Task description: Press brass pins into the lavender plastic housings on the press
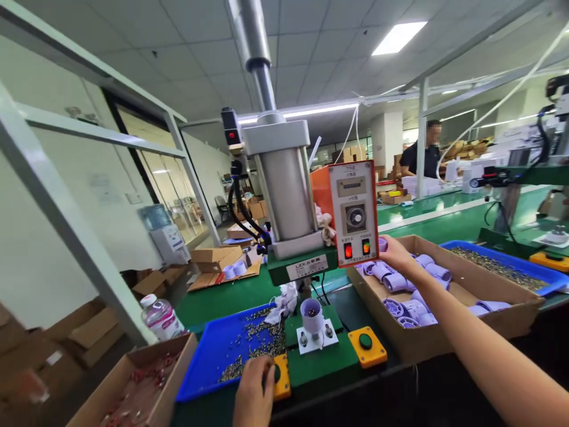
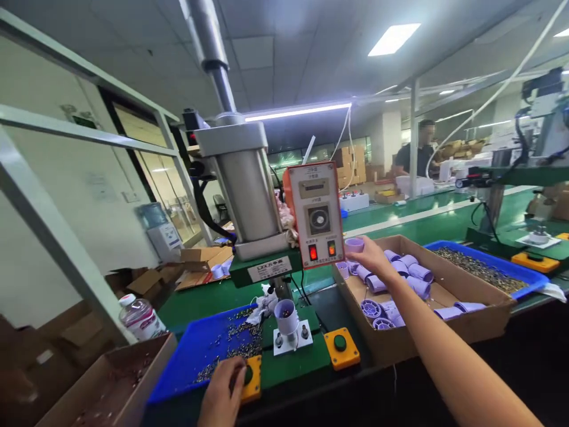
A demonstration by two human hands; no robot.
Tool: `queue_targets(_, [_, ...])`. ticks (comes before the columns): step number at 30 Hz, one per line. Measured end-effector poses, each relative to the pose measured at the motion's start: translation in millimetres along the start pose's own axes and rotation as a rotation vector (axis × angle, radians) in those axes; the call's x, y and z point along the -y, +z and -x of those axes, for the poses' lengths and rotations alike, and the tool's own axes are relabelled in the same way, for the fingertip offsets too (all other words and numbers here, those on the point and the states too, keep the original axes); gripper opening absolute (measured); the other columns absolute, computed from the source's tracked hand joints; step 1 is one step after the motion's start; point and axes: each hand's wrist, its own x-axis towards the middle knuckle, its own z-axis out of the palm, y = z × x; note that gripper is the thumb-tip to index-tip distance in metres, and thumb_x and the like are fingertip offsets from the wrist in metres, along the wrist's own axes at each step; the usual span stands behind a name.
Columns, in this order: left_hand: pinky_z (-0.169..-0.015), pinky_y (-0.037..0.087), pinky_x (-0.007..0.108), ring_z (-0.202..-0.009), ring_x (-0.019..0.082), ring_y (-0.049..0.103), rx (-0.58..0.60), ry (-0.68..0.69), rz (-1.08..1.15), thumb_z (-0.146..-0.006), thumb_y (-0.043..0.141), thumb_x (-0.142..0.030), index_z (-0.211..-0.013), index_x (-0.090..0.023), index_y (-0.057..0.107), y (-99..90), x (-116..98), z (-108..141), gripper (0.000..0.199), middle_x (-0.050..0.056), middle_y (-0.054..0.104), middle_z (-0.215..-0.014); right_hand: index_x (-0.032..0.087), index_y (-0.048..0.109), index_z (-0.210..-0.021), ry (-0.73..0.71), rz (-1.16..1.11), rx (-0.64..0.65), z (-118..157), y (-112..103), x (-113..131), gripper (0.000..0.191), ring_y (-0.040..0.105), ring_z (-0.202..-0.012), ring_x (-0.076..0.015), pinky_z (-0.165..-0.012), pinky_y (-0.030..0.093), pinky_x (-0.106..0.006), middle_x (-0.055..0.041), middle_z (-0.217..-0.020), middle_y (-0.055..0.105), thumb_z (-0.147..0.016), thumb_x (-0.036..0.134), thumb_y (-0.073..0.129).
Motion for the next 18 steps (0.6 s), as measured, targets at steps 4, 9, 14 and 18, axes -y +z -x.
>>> queue_targets(4, [-0.091,0.054,0.042,-0.105,0.025,0.064,-0.065,0.134,-0.058,-0.087,0.049,-0.032,-0.086,-0.028,0.067,13.4,-9.1,25.5,0.018,0.002,0.072,-0.107,0.016,0.047,-0.123,-0.086,-0.305,-0.097,61.8,41.6,45.8,0.053,0.063,-0.1,-0.0248,-0.085,0.052,-0.037,-0.0117,-0.112,0.065,-0.083,0.05,0.053])
queue_targets(9, [-0.086,0.057,0.037,-0.101,0.024,0.065,-0.096,0.227,-0.089,-0.086,0.053,-0.028,-0.091,-0.029,0.066,13.7,0.0,42.5,0.014,0.001,0.074,-0.103,0.02,0.046,-0.124,-0.095,-0.688,0.046,120.2,118.1,85.0,0.06,0.065,-0.094,-0.0234,-0.083,0.053,-0.034,-0.0087,-0.11,0.066,-0.074,0.045,0.067])
queue_targets(14, [-0.087,0.055,0.039,-0.102,0.025,0.063,-0.137,0.22,-0.02,-0.088,0.051,-0.027,-0.092,-0.03,0.064,25.0,11.4,49.1,0.014,0.0,0.072,-0.11,0.02,0.046,-0.124,-0.064,-0.743,0.088,117.8,138.9,81.6,0.064,0.064,-0.095,-0.0246,-0.088,0.051,-0.038,-0.0088,-0.11,0.066,-0.069,0.039,0.073])
queue_targets(18, [-0.086,0.053,0.039,-0.102,0.025,0.061,-0.221,0.204,0.011,-0.089,0.048,-0.029,-0.091,-0.03,0.061,36.2,13.3,53.4,0.014,0.001,0.072,-0.108,0.02,0.049,-0.122,-0.006,-0.56,-0.214,107.6,129.0,61.6,0.055,0.063,-0.095,-0.0261,-0.086,0.052,-0.042,-0.0103,-0.108,0.064,-0.076,0.048,0.063])
